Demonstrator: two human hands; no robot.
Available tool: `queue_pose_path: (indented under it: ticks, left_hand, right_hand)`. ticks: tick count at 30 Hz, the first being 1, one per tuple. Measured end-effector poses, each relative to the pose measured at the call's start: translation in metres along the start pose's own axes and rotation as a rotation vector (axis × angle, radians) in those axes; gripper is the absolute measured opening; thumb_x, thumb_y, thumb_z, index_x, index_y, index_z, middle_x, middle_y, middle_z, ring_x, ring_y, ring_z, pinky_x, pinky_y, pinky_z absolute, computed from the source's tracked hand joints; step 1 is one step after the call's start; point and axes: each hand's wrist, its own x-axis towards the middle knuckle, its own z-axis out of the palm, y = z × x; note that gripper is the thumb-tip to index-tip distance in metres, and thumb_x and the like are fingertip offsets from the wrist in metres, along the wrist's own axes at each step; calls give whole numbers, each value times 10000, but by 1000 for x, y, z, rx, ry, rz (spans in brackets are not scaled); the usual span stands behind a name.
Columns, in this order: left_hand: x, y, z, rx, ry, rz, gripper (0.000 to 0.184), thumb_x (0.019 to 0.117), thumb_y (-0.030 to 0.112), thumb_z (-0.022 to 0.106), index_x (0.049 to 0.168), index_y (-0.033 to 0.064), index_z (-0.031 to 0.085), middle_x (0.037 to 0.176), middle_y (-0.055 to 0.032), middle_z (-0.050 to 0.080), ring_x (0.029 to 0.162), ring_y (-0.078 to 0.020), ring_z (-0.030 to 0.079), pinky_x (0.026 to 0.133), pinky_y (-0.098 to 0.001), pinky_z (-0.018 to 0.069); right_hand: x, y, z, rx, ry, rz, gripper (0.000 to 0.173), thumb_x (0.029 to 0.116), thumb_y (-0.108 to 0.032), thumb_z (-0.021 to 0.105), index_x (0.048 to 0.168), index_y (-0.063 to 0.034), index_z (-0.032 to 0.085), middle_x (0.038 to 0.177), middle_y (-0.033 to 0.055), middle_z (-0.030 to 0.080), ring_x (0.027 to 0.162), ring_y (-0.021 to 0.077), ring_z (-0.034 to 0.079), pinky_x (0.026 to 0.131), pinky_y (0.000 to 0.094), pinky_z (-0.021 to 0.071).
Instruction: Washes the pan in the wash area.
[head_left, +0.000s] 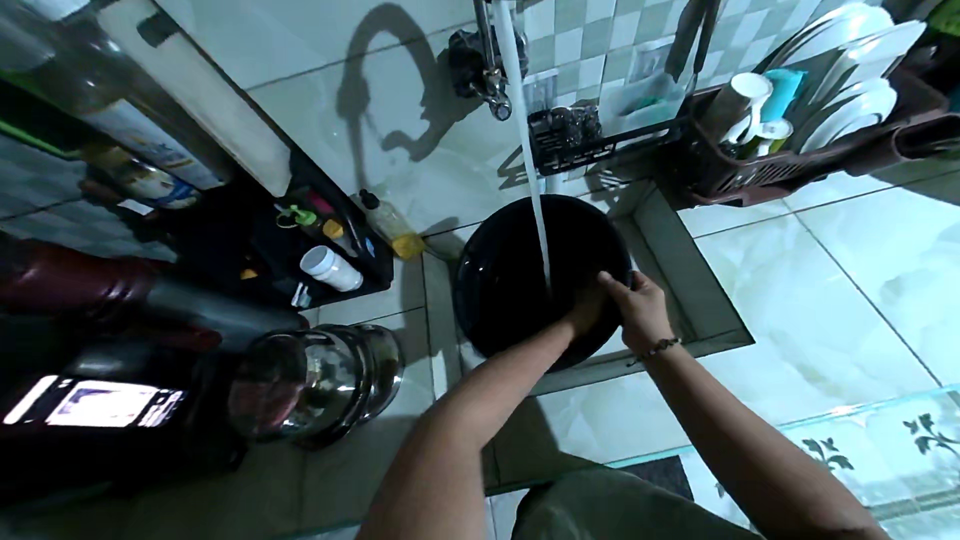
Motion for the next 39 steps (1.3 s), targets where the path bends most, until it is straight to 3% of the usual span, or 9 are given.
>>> queue_pose_path:
  ticks: [4,11,15,19,23,28,33,36,39]
  left_hand:
    - [-42,28,-64,506,-752,-330,713,1118,496,208,1444,-61,513,1473,-311,502,1423,-456,434,1150,-677,291]
    - [16,-100,-75,820,-1,-182,784,992,360,623,1574,-63,311,1723,-176,7,1587,-357,-85,1221,-635,-137]
    - [46,-79,-3,485,410,-55,814,1041,542,485,1607,-2,268,1695,-235,141,1574,-420,94,1255,-635,75]
    - [-4,-16,11,-71,-122,-69,493,1117,344,393,1492,39,485,1534,-166,475,1451,-255,399,1220,-515,262]
    - [-41,25,-46,451,-776,-149,631,1054,448,544,1431,-57,512,1364,-306,583,1312,-441,547,1094,-648,401]
    - [-67,7,-78,749,-489,-37,398,1026,116,579,1421,66,578,1223,-262,671,1193,-434,630,1044,-598,464]
    - [-79,0,-115,901,-459,-49,351,1017,60,561,1364,78,615,1175,-244,692,1133,-442,654,978,-618,485]
    - [-81,13,-120,897,-474,55,303,1014,78,588,1309,88,657,1122,-206,720,1071,-415,685,925,-610,513]
    - [-79,22,-122,823,-461,140,275,1035,167,605,1285,78,681,1095,-193,732,1055,-396,696,931,-602,513]
  right_hand:
    - [18,-2,-39,0,123,-1,291,941,-251,752,1115,-37,659,915,74,709,788,155,688,733,365,589]
    - [-13,8,-25,62,0,110,273,976,-199,706,1160,-7,646,901,115,732,758,196,719,678,368,617]
    - [-27,17,0,130,-47,135,246,971,-160,709,1145,7,660,905,131,738,772,203,728,693,365,622]
    - [-6,26,-12,137,43,158,289,969,-230,719,1144,-7,659,874,114,706,740,183,679,669,360,580]
    - [16,30,-36,198,125,231,320,982,-270,699,1176,-25,631,910,114,701,754,183,681,666,360,578]
    - [15,19,-38,9,-105,260,469,1004,-380,657,1323,-60,533,998,166,693,748,256,707,641,395,612]
    - [11,22,-49,-895,-216,-475,1262,607,-554,948,1618,-195,283,1587,229,357,1410,433,422,1053,689,412]
    - [-10,32,-28,-1048,-421,-868,921,628,-438,953,1450,-241,588,1533,113,510,1530,447,228,1124,833,86]
    - [-21,20,-22,-1147,-568,-850,194,886,-265,770,995,-104,763,966,85,762,1051,317,701,1032,654,423]
